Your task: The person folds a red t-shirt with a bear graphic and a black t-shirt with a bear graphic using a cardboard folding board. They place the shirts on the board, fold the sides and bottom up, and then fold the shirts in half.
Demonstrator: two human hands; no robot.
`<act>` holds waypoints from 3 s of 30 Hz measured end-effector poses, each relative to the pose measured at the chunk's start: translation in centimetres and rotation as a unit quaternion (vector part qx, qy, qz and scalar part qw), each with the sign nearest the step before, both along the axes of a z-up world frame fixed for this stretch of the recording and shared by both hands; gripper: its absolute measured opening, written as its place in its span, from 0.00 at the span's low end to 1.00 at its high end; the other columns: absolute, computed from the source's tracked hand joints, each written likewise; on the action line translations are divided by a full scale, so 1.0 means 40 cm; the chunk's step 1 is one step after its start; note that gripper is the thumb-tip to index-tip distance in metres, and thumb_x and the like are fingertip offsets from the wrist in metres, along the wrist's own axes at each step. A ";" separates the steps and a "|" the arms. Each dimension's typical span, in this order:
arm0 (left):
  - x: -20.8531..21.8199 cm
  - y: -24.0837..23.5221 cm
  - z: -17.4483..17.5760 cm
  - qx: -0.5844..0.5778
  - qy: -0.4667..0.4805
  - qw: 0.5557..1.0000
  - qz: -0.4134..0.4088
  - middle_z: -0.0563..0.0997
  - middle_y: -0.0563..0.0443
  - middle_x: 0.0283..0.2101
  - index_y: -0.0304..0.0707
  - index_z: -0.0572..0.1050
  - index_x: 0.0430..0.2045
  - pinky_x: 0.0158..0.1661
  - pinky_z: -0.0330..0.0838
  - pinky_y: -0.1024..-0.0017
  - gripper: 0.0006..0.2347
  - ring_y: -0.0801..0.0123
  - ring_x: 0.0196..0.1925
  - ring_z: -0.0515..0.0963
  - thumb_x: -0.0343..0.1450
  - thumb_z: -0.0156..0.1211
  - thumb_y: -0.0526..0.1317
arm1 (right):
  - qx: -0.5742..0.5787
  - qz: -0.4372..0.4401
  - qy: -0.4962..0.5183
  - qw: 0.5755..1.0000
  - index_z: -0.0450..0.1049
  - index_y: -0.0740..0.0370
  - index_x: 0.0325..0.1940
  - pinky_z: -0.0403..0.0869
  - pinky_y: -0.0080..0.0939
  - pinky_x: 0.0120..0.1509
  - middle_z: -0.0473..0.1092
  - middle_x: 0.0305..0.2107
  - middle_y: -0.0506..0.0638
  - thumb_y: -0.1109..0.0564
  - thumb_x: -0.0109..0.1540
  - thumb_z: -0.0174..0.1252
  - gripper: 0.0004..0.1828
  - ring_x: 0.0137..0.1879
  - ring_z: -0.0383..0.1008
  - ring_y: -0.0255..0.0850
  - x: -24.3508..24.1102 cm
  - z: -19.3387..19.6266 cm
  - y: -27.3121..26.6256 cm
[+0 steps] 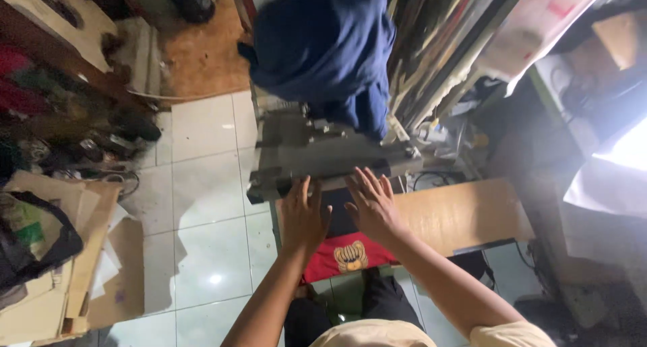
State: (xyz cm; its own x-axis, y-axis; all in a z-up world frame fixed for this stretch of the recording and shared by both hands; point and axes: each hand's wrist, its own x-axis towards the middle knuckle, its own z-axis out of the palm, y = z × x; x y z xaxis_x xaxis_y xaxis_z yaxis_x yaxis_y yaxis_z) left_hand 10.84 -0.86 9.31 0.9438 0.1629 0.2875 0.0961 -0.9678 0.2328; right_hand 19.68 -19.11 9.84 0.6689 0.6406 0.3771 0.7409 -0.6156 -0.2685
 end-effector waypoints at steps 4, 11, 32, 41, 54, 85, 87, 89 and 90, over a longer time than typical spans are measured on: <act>0.025 -0.013 0.209 0.040 -0.092 0.995 -0.021 0.69 0.41 0.64 0.41 0.71 0.61 0.55 0.70 0.53 0.26 0.49 0.64 0.72 0.68 0.63 0.50 | 0.051 0.020 -0.035 0.998 0.74 0.58 0.60 0.64 0.60 0.70 0.69 0.61 0.59 0.45 0.63 0.61 0.25 0.69 0.68 0.55 0.031 0.221 0.008; 0.205 0.058 0.660 0.117 -0.318 0.936 -0.093 0.71 0.38 0.63 0.39 0.69 0.61 0.59 0.69 0.54 0.18 0.49 0.66 0.72 0.77 0.55 0.44 | 0.185 0.044 -0.201 0.961 0.70 0.59 0.68 0.66 0.64 0.62 0.64 0.60 0.62 0.51 0.64 0.64 0.28 0.63 0.65 0.64 0.158 0.644 0.106; 0.308 0.072 0.734 0.057 -0.416 0.905 -0.063 0.76 0.35 0.50 0.31 0.72 0.56 0.63 0.65 0.49 0.20 0.43 0.57 0.77 0.77 0.49 0.48 | 0.160 0.041 -0.145 0.976 0.61 0.61 0.71 0.66 0.67 0.67 0.62 0.59 0.65 0.46 0.60 0.66 0.39 0.68 0.62 0.69 0.246 0.728 0.166; 0.132 0.038 0.681 -0.032 -0.259 0.954 -0.146 0.76 0.30 0.52 0.24 0.69 0.56 0.55 0.69 0.49 0.16 0.40 0.53 0.75 0.78 0.50 0.39 | 0.109 0.114 -0.086 0.984 0.66 0.70 0.65 0.68 0.62 0.65 0.65 0.54 0.65 0.47 0.67 0.55 0.29 0.60 0.66 0.63 0.112 0.691 0.052; -0.153 -0.137 0.083 0.012 -0.065 0.992 -0.104 0.77 0.42 0.39 0.36 0.76 0.50 0.47 0.75 0.59 0.15 0.53 0.41 0.80 0.73 0.61 0.44 | -0.032 0.096 -0.008 0.995 0.76 0.61 0.55 0.77 0.48 0.48 0.71 0.40 0.55 0.53 0.54 0.65 0.26 0.49 0.75 0.53 -0.133 0.130 -0.123; -0.114 -0.157 -0.242 -0.077 0.202 0.975 -0.056 0.75 0.47 0.34 0.43 0.73 0.34 0.36 0.82 0.60 0.09 0.51 0.38 0.82 0.65 0.65 0.39 | -0.053 0.148 0.053 0.986 0.67 0.53 0.32 0.64 0.42 0.37 0.62 0.34 0.44 0.55 0.61 0.53 0.04 0.39 0.62 0.44 -0.123 -0.321 -0.139; -0.115 -0.154 -0.266 -0.067 0.205 0.975 -0.056 0.76 0.48 0.33 0.44 0.74 0.34 0.35 0.83 0.60 0.10 0.53 0.38 0.82 0.64 0.67 0.40 | -0.045 0.143 0.060 0.987 0.68 0.53 0.32 0.65 0.44 0.37 0.63 0.33 0.45 0.56 0.61 0.54 0.04 0.39 0.64 0.46 -0.127 -0.305 -0.135; -0.116 -0.157 -0.245 -0.067 0.210 0.974 -0.054 0.76 0.48 0.34 0.44 0.74 0.35 0.36 0.83 0.60 0.11 0.53 0.39 0.82 0.64 0.68 0.40 | -0.056 0.135 0.050 0.988 0.67 0.52 0.32 0.65 0.42 0.37 0.63 0.34 0.43 0.54 0.61 0.54 0.04 0.39 0.63 0.43 -0.129 -0.344 -0.136; -0.116 -0.159 -0.234 -0.067 0.215 0.973 -0.052 0.76 0.48 0.35 0.44 0.73 0.36 0.37 0.83 0.60 0.12 0.53 0.40 0.82 0.64 0.69 0.40 | -0.068 0.127 0.041 0.989 0.67 0.50 0.32 0.65 0.41 0.37 0.62 0.34 0.40 0.52 0.61 0.53 0.05 0.39 0.63 0.41 -0.129 -0.363 -0.137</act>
State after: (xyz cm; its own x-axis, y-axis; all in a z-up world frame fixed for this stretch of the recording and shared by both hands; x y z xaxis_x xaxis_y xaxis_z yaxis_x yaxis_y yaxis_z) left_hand 6.20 -7.22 -0.07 0.9855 0.0682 -0.1555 0.1152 -0.9413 0.3173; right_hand 14.51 -24.59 -4.70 0.5042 0.8333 0.2268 0.8558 -0.4469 -0.2605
